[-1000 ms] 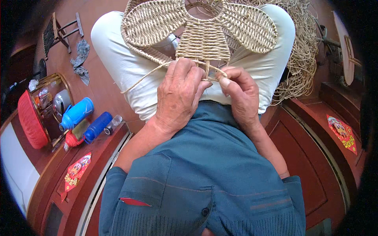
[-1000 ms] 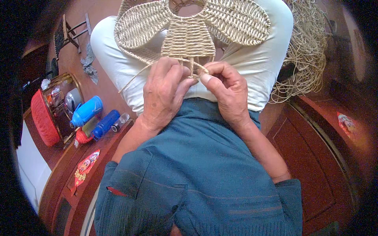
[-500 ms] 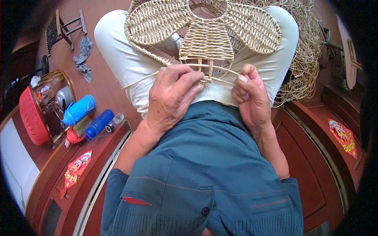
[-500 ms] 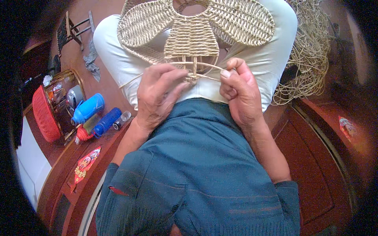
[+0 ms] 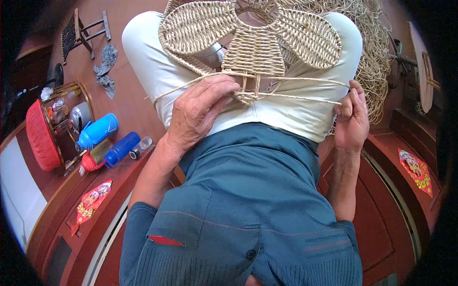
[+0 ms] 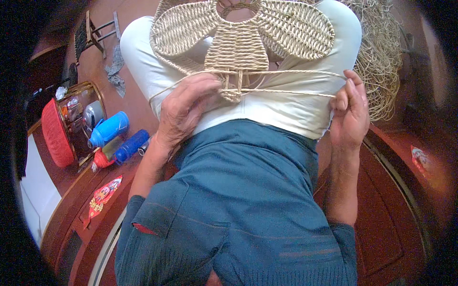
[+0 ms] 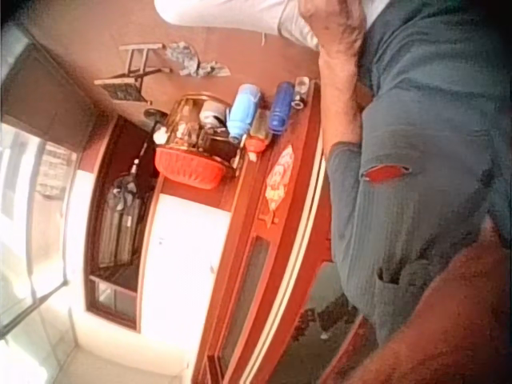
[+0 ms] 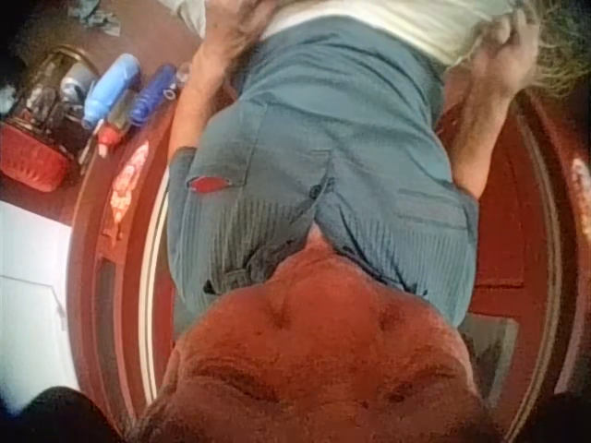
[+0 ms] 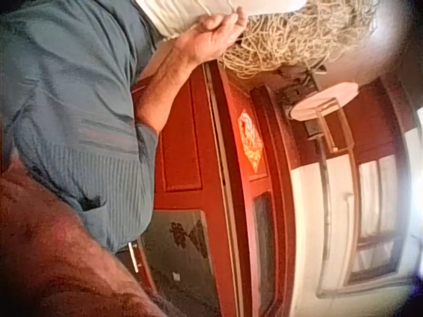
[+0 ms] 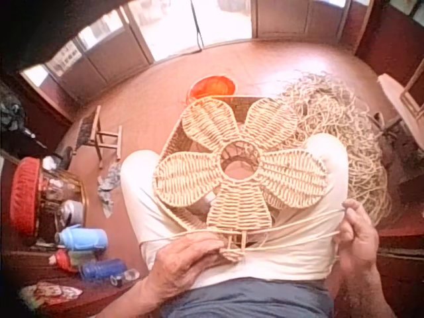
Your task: Weaving the petals of a flower-shaped wicker basket using straw or vine material.
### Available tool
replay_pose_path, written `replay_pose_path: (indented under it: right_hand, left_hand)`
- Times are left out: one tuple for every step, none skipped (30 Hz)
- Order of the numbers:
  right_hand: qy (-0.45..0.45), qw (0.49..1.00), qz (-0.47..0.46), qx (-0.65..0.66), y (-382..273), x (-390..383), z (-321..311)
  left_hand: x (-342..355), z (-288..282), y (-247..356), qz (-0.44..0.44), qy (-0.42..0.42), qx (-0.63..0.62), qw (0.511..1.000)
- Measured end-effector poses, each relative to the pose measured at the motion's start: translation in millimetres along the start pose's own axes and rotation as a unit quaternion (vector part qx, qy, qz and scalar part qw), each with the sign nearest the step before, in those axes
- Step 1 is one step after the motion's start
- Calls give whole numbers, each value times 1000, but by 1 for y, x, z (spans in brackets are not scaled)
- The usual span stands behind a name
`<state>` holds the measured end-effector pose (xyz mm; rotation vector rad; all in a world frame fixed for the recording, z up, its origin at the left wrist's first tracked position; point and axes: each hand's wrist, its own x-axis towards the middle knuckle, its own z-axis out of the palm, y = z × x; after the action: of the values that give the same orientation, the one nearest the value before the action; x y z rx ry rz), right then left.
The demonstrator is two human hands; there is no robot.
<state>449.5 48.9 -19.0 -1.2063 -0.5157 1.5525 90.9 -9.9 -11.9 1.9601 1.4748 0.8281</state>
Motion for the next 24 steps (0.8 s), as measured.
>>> replay_pose_path:
  right_hand:
    - [14, 1000, -17, -11, -1, 3, 3]
    - [40, 998, -32, -20, -3, 5, 6]
    - [32, 998, -44, -35, -4, 6, 9]
    - [12, 998, -48, -37, -5, 7, 10]
    - [42, 998, -48, -11, -5, 8, 10]
    - [18, 998, -50, 20, -5, 9, 9]
    - [73, 996, -47, 16, -5, 10, 7]
    - [8, 994, -9, 105, -8, 14, 3]
    - [-29, 980, 26, 193, -8, 16, -2]
    - [-55, 979, 30, 192, -8, 18, -7]
    - [-116, 964, 55, 234, -7, 20, -11]
    - [-199, 934, 80, 284, -6, 23, -15]
    - [-160, 939, 87, 290, -6, 22, -18]
    - [-153, 942, 86, 287, -5, 21, -21]
    - [-167, 941, 90, 282, -6, 20, -23]
    - [-185, 938, 94, 279, -7, 19, -23]
    - [-177, 940, 93, 276, -8, 17, -22]
    - [-170, 944, 95, 268, -10, 16, -20]
    - [-170, 944, 97, 265, -12, 15, -17]
    - [-161, 947, 97, 259, -14, 13, -14]
    - [-171, 946, 100, 257, -16, 12, -11]
    - [-181, 944, 101, 256, -18, 10, -8]
    - [-179, 945, 98, 254, -20, 7, -7]
    - [-179, 946, 104, 250, -22, 4, -9]
  left_hand:
    - [1, -1, -1, -1, 5, 2, 1000]
    - [3, -2, -3, 8, -1, -2, 1000]
    - [4, -3, -3, 17, -7, -6, 1000]
    - [6, -3, -3, 17, -6, -6, 1000]
    - [8, -3, -3, 25, -14, -5, 1000]
    - [10, -2, -2, 31, -26, -3, 999]
    - [11, -2, -1, 32, -22, -5, 999]
    - [12, -2, 0, 10, -42, -20, 999]
    - [13, -2, 1, -12, -64, -39, 997]
    - [14, -3, 2, -12, -62, -36, 997]
    - [14, -3, 2, -17, -68, -37, 997]
    - [15, -5, 3, -23, -75, -38, 996]
    - [15, -5, 4, -23, -73, -36, 996]
    - [15, -6, 5, -12, -70, -24, 997]
    - [15, -6, 7, -6, -74, -12, 997]
    - [15, -6, 9, 1, -68, -14, 998]
    - [12, -6, 14, 7, -59, 16, 998]
    - [10, -5, 18, 11, -50, 44, 998]
    - [10, 0, 21, 29, -41, 49, 998]
    - [9, 5, 25, 28, -42, 47, 998]
    - [9, 11, 28, 29, -30, 64, 997]
    - [10, 17, 30, 29, -21, 80, 996]
    - [12, 24, 30, 44, 6, 93, 995]
    - [13, 30, 30, 52, 11, 90, 995]
